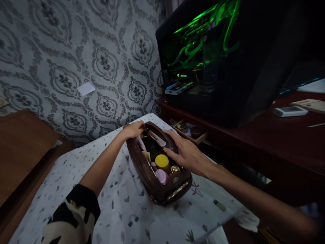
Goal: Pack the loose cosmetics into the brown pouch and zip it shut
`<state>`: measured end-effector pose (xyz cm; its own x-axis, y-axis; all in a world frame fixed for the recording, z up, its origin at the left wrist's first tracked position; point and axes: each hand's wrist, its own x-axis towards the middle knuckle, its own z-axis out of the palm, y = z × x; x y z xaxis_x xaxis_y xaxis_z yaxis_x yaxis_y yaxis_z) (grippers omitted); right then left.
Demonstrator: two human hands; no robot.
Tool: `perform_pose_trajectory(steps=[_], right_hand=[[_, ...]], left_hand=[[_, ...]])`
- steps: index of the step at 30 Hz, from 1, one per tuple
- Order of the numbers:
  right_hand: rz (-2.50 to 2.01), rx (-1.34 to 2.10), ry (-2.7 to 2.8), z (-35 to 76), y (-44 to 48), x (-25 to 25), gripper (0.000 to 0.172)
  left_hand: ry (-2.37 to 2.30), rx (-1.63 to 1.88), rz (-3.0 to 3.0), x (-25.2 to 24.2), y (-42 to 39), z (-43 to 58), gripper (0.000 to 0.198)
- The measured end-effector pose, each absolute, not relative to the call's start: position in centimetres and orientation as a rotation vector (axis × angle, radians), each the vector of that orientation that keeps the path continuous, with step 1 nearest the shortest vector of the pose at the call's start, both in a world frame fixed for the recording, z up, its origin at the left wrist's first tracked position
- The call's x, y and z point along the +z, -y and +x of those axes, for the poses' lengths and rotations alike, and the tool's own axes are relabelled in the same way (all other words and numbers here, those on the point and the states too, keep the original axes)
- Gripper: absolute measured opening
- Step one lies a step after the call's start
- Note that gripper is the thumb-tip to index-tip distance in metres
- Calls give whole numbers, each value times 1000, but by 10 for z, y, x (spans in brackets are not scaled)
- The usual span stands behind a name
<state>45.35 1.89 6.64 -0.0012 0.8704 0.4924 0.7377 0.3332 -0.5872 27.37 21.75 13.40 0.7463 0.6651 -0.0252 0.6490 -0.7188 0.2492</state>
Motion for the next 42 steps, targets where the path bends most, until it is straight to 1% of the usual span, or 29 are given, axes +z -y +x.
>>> perform_pose_trajectory(steps=[5,15,22,28,42], right_hand=[[-1475,253,1801,455,-15,76,60],[-1440,265,1804,456,-15,75,58],[-1434,312,1798,455,-15,76,60],[-1457,250,1741,454,-20,66,59],[-1467,313,1764,454,-18,71,62]], left_hand=[[-948,68,2687,138,-212,271,43],[-888,21,2667,143,-210,273,45],[-920,73,2646,140,-212,271,43],[-916,100,2635,139,-213,272,42],[-905,143,2588,135,-221,270,39]])
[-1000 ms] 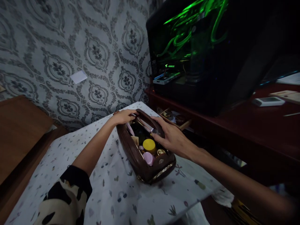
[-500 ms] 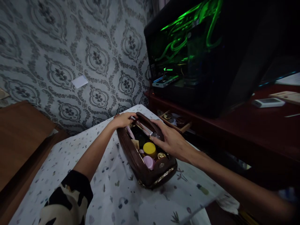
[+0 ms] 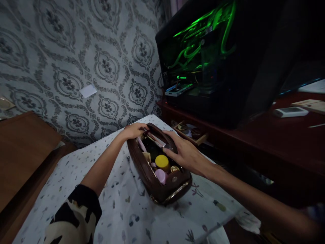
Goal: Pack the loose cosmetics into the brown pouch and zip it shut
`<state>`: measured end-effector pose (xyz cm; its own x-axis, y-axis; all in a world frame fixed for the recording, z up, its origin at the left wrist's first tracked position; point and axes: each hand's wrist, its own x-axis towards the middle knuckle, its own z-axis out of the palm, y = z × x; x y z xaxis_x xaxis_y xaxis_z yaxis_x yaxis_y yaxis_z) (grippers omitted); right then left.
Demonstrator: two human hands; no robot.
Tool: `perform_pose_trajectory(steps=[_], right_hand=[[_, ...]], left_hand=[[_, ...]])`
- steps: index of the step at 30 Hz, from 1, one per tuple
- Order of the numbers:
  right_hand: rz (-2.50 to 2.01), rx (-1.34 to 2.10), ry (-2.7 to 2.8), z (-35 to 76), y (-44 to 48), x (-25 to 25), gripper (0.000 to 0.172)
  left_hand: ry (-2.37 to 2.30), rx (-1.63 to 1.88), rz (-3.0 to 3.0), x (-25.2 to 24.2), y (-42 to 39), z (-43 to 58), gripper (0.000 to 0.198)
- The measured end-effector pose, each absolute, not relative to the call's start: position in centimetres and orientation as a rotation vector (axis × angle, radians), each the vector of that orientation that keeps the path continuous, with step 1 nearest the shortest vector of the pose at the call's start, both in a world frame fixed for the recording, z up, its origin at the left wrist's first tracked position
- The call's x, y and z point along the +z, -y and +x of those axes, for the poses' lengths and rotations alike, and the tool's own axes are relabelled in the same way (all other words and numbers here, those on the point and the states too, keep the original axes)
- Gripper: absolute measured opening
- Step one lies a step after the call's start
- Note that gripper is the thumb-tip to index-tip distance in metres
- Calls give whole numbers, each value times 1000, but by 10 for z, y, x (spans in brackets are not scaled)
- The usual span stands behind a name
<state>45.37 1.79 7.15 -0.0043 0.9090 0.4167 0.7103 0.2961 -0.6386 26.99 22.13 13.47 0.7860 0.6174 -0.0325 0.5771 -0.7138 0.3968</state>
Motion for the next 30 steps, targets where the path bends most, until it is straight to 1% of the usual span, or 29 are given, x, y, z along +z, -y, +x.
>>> perform_pose_trajectory(steps=[6,10,15,20,26,30], right_hand=[[-1456,312,1761,454,-20,69,61],[-1385,275,1728,457,-21,64,61],[-1311,272,1728,461,-15,63,63],[-1244,275,1735,462,-12,65,54],[-1294,292,1780,464,-11,70,55],[-1299,302,1796,464,-11,71,54]], left_hand=[[-906,159,2581,138,-218,269,33],[-912,205,2581,151,-211,261,27],[-831,200,2583,171,-187,244,38],[-804,11,2682,174,-172,235,52],[-728,-26,2786,169,-173,241,49],[-793,-90,2896,170,-174,242,51]])
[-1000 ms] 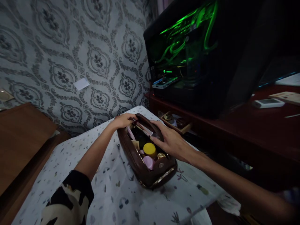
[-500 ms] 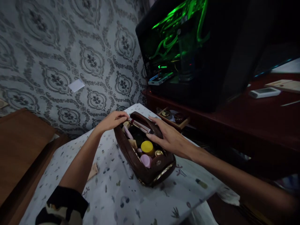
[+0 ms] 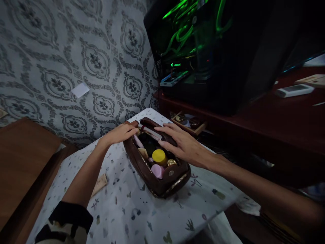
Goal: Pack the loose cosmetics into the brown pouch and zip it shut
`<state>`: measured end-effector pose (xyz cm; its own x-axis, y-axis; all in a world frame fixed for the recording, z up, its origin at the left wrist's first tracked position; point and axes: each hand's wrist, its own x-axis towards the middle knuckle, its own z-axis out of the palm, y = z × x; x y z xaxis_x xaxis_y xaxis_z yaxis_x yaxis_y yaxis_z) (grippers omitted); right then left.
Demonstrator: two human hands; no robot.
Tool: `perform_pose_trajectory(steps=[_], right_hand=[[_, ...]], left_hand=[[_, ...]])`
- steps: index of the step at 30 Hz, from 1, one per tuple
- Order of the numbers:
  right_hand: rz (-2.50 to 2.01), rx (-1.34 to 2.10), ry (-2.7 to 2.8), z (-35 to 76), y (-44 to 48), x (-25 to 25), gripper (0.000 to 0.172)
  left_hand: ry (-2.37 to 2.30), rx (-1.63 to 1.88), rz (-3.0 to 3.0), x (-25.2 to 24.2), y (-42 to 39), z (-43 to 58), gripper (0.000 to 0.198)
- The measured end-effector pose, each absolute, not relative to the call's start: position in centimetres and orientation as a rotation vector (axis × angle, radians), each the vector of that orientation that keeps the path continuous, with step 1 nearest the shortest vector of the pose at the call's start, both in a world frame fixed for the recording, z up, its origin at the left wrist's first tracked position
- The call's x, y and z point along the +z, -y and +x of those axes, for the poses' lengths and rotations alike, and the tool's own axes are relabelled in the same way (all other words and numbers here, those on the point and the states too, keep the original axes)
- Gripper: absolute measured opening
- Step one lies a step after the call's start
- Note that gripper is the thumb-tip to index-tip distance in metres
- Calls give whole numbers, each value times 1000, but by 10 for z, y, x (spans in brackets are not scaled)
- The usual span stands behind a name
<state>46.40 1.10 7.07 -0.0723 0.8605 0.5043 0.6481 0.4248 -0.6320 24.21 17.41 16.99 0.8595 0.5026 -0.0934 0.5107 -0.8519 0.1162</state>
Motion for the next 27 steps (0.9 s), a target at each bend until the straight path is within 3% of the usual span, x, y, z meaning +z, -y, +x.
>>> perform_pose_trajectory(steps=[7,18,27], right_hand=[[-1254,325,1831,465,-11,75,54],[-1282,282,1852,463,-8,76,51],[-1302,258,1835,467,-3,77,54]], left_hand=[[-868,-101,2864,171,-174,240,57],[-781,-224,2816,177,-180,243,45],[-794,-269,2730,178,-180,251,47]])
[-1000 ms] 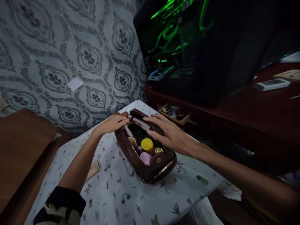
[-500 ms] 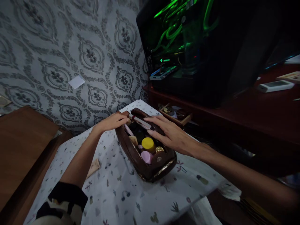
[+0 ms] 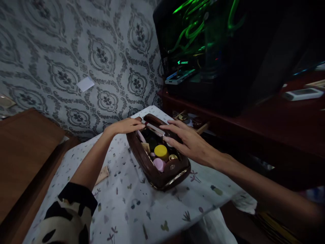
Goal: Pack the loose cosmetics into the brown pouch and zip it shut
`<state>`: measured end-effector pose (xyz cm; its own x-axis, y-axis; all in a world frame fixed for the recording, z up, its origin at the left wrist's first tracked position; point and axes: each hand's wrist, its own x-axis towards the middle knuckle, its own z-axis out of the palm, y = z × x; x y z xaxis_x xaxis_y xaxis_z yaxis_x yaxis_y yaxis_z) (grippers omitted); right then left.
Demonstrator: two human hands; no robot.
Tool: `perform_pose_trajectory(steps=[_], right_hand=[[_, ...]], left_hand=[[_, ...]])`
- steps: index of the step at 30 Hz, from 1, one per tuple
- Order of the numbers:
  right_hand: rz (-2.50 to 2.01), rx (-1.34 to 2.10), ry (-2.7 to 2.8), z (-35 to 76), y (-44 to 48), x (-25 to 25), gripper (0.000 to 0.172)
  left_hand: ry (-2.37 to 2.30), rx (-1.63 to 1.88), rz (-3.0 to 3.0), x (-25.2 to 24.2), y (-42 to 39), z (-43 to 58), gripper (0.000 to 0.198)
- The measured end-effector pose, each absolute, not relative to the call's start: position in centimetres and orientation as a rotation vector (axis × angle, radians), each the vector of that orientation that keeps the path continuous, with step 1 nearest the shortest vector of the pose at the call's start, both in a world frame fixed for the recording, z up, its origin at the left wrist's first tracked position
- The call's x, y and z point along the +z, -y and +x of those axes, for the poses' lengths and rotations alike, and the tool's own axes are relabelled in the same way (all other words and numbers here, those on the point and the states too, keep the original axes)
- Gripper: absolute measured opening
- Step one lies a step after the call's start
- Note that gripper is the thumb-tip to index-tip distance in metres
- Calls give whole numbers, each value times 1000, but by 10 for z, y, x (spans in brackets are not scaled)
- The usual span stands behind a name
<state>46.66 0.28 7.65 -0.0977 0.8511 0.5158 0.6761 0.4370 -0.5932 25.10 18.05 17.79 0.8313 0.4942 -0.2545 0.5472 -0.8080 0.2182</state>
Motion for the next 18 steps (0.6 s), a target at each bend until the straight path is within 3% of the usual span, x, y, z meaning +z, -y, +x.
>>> perform_pose_trajectory(steps=[6,12,18], right_hand=[[-1286,200,1808,468,1,77,51],[-1237,80,1778,466,18,86,41],[-1108,-147,1746,441,52,99,21]], left_hand=[[-778,-153,2725,178,-171,247,53],[-1017,489,2577,165,-151,185,57],[-1738,164,2345,98,-118,61,55]])
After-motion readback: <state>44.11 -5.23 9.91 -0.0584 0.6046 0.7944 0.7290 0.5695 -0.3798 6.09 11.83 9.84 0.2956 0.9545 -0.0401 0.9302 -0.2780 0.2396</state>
